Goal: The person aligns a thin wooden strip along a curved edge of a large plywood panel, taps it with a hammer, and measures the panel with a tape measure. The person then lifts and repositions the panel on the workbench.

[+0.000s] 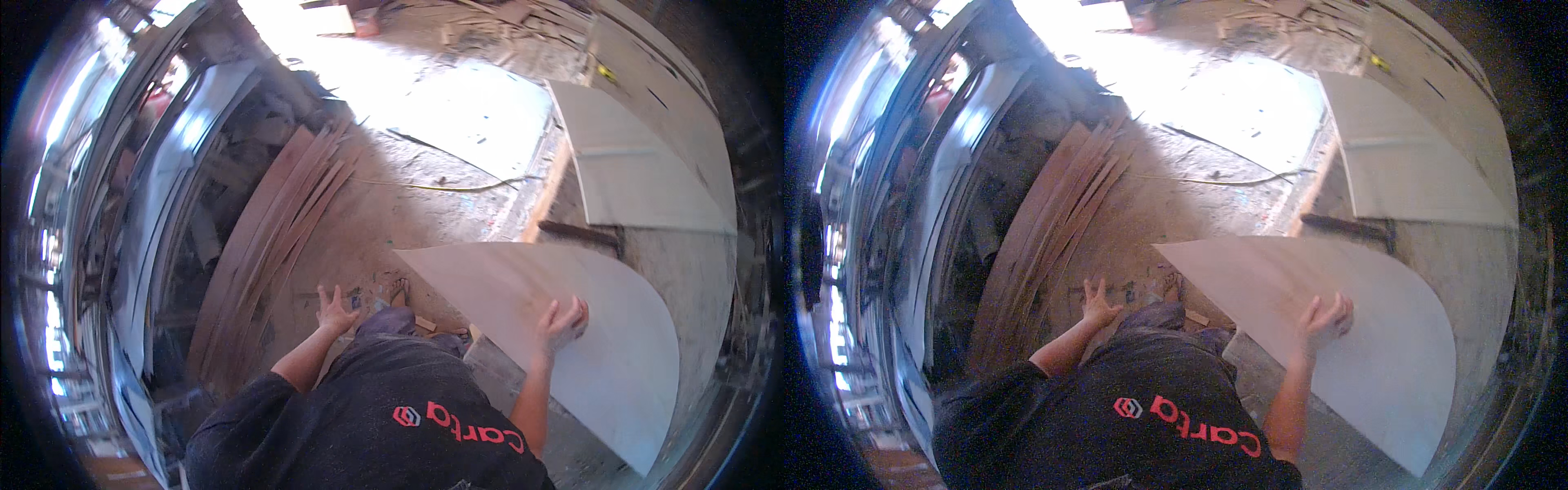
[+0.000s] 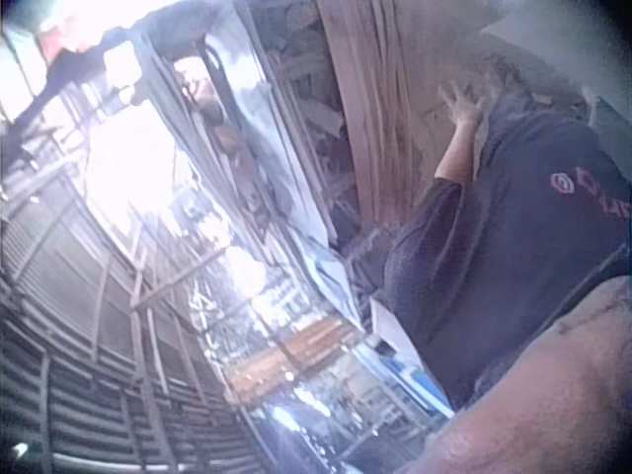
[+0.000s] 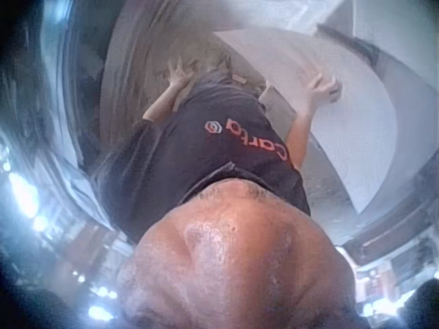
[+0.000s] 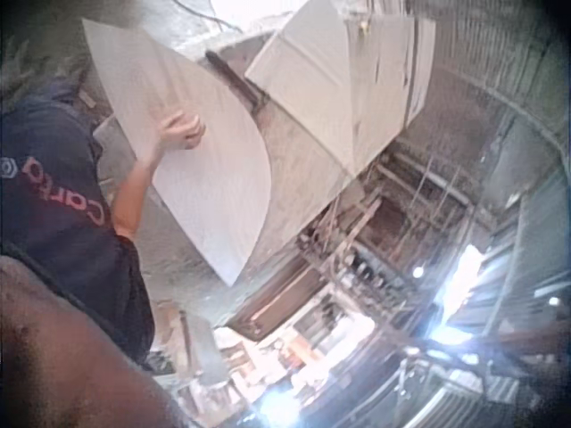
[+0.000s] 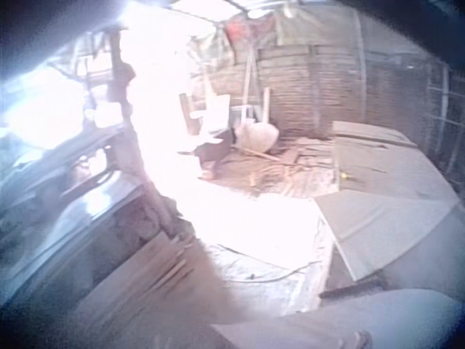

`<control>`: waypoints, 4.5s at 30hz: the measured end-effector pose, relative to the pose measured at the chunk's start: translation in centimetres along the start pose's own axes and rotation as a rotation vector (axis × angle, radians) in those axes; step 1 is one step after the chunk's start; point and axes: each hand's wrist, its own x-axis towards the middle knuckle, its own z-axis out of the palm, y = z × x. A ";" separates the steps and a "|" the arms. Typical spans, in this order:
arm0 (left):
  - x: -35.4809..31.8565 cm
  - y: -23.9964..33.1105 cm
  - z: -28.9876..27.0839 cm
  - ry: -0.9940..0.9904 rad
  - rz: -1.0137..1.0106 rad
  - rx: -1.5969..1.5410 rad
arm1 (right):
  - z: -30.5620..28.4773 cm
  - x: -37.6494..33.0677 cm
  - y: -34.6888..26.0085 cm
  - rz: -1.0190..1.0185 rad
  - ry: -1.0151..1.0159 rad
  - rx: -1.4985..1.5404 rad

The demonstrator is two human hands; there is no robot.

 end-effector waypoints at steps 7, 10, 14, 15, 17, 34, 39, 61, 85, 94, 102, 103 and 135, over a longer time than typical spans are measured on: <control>7.7 -14.1 8.9 -0.310 -0.159 0.046 | 1.2 0.4 1.9 0.195 -0.152 -0.298; 11.3 -17.5 11.8 -0.351 0.010 0.077 | 1.9 0.2 3.4 0.368 -0.249 -0.463; 16.4 -19.3 11.1 -0.354 0.101 -0.007 | 3.0 -1.1 6.5 0.657 -0.234 -0.530; 18.0 -20.1 9.6 -0.358 0.179 -0.106 | 3.3 -1.4 7.3 0.702 -0.239 -0.567; 21.1 -21.6 6.0 -0.444 0.285 -0.215 | 4.3 -2.7 8.2 0.707 -0.408 -0.730; 38.5 -24.5 -5.6 -0.204 0.590 -0.111 | 8.4 0.0 -12.2 1.218 -0.292 -0.583; 41.7 -14.9 -9.2 -0.436 0.306 -0.467 | 10.4 0.5 -11.8 1.383 -0.273 -0.655; 80.0 34.4 -35.3 -0.630 0.591 0.003 | 19.8 16.0 -28.9 1.862 -0.267 -0.653; 59.8 99.8 -37.3 -0.006 1.883 -0.046 | 58.2 4.9 -36.5 1.492 1.032 0.986; 43.1 110.1 -29.9 -0.168 2.241 0.003 | 36.1 23.6 -26.2 1.955 0.742 0.166; 36.9 118.4 -20.8 -0.348 2.497 0.339 | 46.5 27.7 -47.1 2.479 0.760 -0.020; 36.8 119.3 -19.7 -0.321 2.541 0.461 | 48.8 29.4 -49.9 2.439 0.769 -0.176; 8.0 75.1 -25.2 -1.822 2.202 0.252 | 26.9 24.3 -53.7 1.984 0.916 -0.423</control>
